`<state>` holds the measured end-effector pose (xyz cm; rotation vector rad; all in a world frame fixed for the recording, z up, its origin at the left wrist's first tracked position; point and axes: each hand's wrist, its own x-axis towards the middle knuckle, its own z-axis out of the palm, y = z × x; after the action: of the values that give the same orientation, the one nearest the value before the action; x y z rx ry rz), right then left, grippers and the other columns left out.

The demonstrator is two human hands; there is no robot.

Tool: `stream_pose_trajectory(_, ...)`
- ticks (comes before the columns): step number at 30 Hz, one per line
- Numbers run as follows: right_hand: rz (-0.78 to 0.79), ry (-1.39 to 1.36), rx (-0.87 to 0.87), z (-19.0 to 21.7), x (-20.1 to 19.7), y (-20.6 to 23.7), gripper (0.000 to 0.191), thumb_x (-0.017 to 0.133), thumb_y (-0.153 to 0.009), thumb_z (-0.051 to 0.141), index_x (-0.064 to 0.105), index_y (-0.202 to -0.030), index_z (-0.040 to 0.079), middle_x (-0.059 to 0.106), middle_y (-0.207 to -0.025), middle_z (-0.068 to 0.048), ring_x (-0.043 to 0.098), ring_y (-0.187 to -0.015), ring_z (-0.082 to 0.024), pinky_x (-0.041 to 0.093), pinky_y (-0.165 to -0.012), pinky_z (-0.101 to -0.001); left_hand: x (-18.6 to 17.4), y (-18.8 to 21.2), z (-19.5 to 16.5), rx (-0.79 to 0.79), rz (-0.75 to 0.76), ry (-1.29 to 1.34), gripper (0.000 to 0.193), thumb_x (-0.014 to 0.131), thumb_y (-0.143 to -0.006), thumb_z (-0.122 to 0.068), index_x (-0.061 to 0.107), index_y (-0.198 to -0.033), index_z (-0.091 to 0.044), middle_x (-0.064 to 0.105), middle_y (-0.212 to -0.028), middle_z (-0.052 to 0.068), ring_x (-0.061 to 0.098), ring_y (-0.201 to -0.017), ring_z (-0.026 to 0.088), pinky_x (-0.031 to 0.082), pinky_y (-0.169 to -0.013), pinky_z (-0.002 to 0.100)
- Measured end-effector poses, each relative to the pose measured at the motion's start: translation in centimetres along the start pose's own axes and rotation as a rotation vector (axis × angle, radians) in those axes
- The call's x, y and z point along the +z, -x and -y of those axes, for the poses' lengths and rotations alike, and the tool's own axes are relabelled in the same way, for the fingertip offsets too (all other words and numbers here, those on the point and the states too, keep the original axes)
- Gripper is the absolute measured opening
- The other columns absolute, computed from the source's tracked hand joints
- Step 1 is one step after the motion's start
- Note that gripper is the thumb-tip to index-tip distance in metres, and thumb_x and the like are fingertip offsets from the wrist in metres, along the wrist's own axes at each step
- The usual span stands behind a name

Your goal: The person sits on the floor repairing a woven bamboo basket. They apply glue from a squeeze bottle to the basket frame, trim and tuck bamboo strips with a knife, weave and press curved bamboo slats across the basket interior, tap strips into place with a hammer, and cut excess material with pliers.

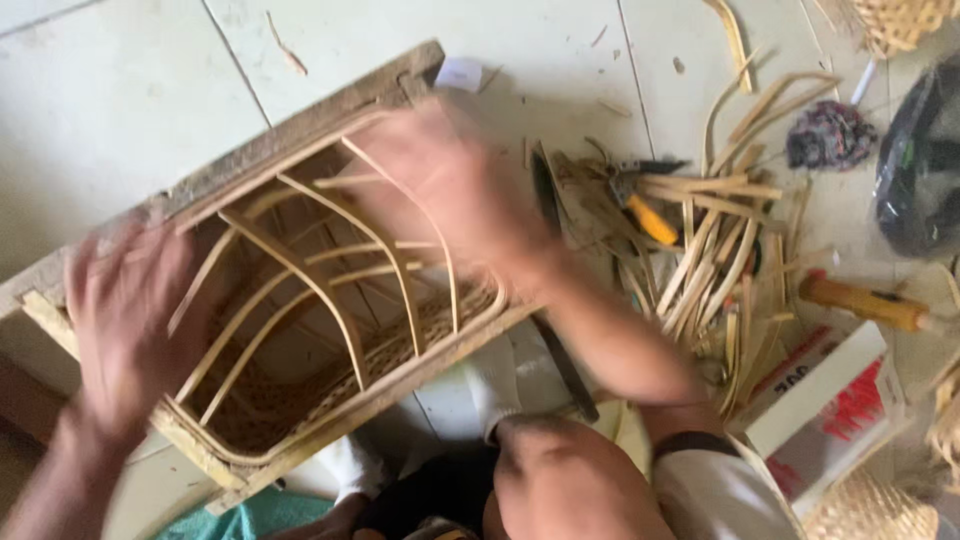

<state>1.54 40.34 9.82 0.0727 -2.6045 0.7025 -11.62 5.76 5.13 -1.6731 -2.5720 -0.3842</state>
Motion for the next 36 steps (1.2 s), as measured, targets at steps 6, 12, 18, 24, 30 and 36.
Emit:
stream_pose_trajectory(6,0.176,0.320,0.855,-29.9,-7.5,5.1,0.056,0.068,-0.101,0.024,0.049,-0.150,0.002,0.043,-0.155,-0.024,0.038,-0.144,-0.038,0.033,-0.118,-0.0466,0.2,14.9,-11.5,-0.096,0.014,0.129,0.092,0.052,-0.075,-0.072,0.056,-0.144,-0.011,0.067,-0.132,0.006,0.059,-0.129,0.025,0.030,-0.117,0.052)
stream_pose_trajectory(12,0.347,0.428,1.097,-37.6,-6.6,6.7,0.073,0.055,-0.101,0.014,0.019,-0.163,-0.001,0.024,-0.167,-0.023,0.023,-0.154,-0.040,0.015,-0.125,-0.0488,2.2,16.8,-13.8,-0.408,0.126,0.153,0.068,0.084,-0.070,-0.033,0.061,-0.131,-0.015,0.073,-0.109,0.001,0.066,-0.105,0.016,0.032,-0.114,0.047)
stream_pose_trajectory(18,0.618,0.818,0.839,-36.8,-5.0,6.3,0.028,0.057,-0.110,0.011,0.059,-0.136,0.001,0.059,-0.139,-0.024,0.052,-0.130,-0.037,0.041,-0.113,-0.0499,1.6,15.5,-13.0,-0.413,0.139,0.210,0.064,0.083,-0.072,-0.032,0.061,-0.129,-0.014,0.070,-0.097,-0.003,0.066,-0.095,0.015,0.033,-0.112,0.049)
stream_pose_trajectory(24,0.242,0.578,0.392,-32.3,-6.5,4.0,0.018,0.050,-0.123,0.014,0.058,-0.115,0.000,0.066,-0.094,-0.013,0.064,-0.083,-0.023,0.056,-0.078,-0.0402,1.5,15.1,-12.6,-0.342,0.100,0.192,0.064,0.081,-0.073,-0.027,0.059,-0.131,-0.010,0.067,-0.090,-0.001,0.065,-0.089,0.017,0.034,-0.110,0.049)
stream_pose_trajectory(30,-0.256,0.058,-0.013,-17.3,-7.0,-3.8,0.021,0.046,-0.121,0.008,0.058,-0.135,-0.003,0.066,-0.090,-0.008,0.060,-0.063,-0.012,0.048,-0.048,-0.0225,1.5,14.7,-11.7,-0.213,0.039,0.206,0.054,0.078,-0.076,-0.024,0.063,-0.124,-0.005,0.064,-0.083,0.001,0.063,-0.086,0.020,0.036,-0.107,0.054)
stream_pose_trajectory(36,-0.162,-0.608,0.163,4.5,5.0,-4.5,0.038,0.053,-0.107,0.002,0.057,-0.145,0.004,0.062,-0.080,-0.002,0.049,-0.055,-0.005,0.043,-0.045,-0.0189,0.5,14.1,-11.3,-0.188,-0.043,0.236,0.043,0.076,-0.081,-0.027,0.066,-0.117,-0.006,0.061,-0.083,0.004,0.063,-0.086,0.024,0.038,-0.107,0.054)
